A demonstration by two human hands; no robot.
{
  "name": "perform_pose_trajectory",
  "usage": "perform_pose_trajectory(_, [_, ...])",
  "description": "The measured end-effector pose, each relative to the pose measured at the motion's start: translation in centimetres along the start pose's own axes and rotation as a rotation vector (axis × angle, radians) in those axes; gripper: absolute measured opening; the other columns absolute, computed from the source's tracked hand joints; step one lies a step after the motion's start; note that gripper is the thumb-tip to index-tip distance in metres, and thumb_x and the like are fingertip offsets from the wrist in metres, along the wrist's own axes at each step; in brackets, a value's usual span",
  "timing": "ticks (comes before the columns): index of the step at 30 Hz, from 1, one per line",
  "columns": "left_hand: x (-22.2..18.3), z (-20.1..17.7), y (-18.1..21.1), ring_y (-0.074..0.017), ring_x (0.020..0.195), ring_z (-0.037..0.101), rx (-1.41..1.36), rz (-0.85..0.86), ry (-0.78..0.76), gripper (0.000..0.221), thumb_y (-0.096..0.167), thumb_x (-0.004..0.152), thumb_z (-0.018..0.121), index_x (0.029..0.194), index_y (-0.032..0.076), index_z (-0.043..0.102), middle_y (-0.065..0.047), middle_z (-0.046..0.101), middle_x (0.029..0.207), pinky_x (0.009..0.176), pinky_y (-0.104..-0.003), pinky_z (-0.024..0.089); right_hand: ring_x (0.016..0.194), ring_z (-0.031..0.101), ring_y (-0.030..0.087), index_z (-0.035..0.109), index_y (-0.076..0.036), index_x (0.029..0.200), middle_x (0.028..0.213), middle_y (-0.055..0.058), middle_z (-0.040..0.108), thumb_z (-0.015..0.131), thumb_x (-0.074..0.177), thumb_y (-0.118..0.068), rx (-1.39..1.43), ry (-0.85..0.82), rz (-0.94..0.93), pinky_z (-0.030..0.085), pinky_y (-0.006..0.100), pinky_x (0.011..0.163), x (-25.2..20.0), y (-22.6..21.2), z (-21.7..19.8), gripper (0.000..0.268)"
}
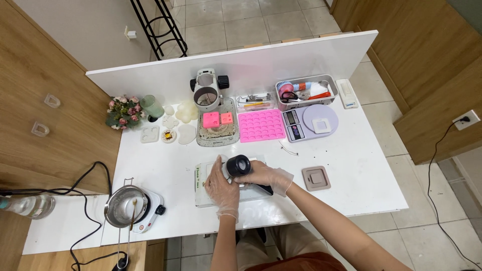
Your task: Smoothing the top surface of a candle using a heat gun while it sits on a digital scale.
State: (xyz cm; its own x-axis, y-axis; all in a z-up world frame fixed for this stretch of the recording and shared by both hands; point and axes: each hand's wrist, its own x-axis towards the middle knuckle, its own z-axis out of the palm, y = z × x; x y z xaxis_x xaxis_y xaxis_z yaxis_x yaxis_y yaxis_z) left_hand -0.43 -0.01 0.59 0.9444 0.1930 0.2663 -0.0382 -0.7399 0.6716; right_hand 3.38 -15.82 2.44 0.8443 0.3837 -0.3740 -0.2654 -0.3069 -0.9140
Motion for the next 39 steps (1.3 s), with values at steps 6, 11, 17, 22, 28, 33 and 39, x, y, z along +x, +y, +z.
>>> perform_pose_trajectory(6, [0.3,0.1,-0.5,-0.0198,0.136,0.048,0.028,-0.009,0.001,0.09,0.013,0.071,0.076,0.152,0.022,0.039,-0.003,0.055,0.146,0.112,-0.04,0.028,0.091,0.07,0.012,0.072,-0.006,0.119,0.105,0.006,0.077,0.084,0.079,-0.028,-0.027,-0.022,0.023,0.06,0.029,0.079,0.8,0.1,0.1,0.047])
perform_pose_trajectory(11, [0.3,0.2,-0.4,-0.0196,0.138,0.048,-0.001,0.015,0.021,0.089,0.013,0.073,0.075,0.153,0.021,0.039,-0.003,0.056,0.146,0.113,-0.041,0.028,0.09,0.068,0.009,0.071,-0.006,0.119,0.105,0.003,0.076,0.085,0.079,-0.027,-0.013,0.009,0.006,0.059,0.028,0.077,0.4,-0.1,0.1,0.048])
perform_pose_trajectory(17, [0.3,0.1,-0.4,-0.0203,0.138,0.047,-0.015,0.048,0.027,0.088,0.014,0.072,0.076,0.152,0.019,0.039,-0.003,0.055,0.145,0.111,-0.042,0.028,0.082,0.066,0.011,0.072,-0.004,0.116,0.1,0.006,0.076,0.085,0.079,-0.027,-0.008,0.005,0.041,0.058,0.029,0.071,0.8,0.1,0.2,0.045])
perform_pose_trajectory(22, [0.5,0.4,-0.6,-0.0198,0.137,0.048,-0.007,0.039,0.023,0.089,0.014,0.072,0.076,0.152,0.021,0.039,-0.002,0.056,0.145,0.112,-0.042,0.029,0.083,0.069,0.01,0.073,-0.004,0.117,0.101,0.005,0.077,0.084,0.079,-0.027,0.007,0.003,0.043,0.059,0.029,0.073,0.3,-0.8,0.2,0.045])
perform_pose_trajectory(28, [0.3,0.4,-1.0,-0.0202,0.136,0.048,-0.001,0.018,-0.001,0.091,0.016,0.069,0.078,0.152,0.023,0.039,-0.003,0.056,0.143,0.112,-0.043,0.029,0.084,0.07,0.011,0.072,-0.003,0.117,0.101,0.005,0.076,0.084,0.078,-0.027,0.01,0.006,0.044,0.061,0.03,0.074,0.4,0.0,0.8,0.047])
perform_pose_trajectory(33, [0.0,1.5,-1.3,-0.019,0.136,0.049,0.026,-0.002,0.03,0.092,0.015,0.07,0.078,0.152,0.023,0.039,-0.002,0.056,0.144,0.112,-0.042,0.03,0.083,0.07,0.013,0.07,-0.004,0.119,0.101,0.006,0.076,0.084,0.078,-0.027,-0.012,0.044,0.064,0.06,0.03,0.074,-0.3,-0.8,0.4,0.049])
perform_pose_trajectory(39, [0.7,0.0,-0.4,-0.0205,0.135,0.049,0.029,0.051,0.023,0.093,0.015,0.068,0.078,0.152,0.022,0.038,-0.004,0.055,0.142,0.111,-0.042,0.03,0.088,0.069,0.009,0.072,-0.007,0.119,0.105,0.004,0.076,0.084,0.078,-0.025,-0.03,0.032,0.078,0.059,0.028,0.077,0.5,-0.9,0.4,0.047])
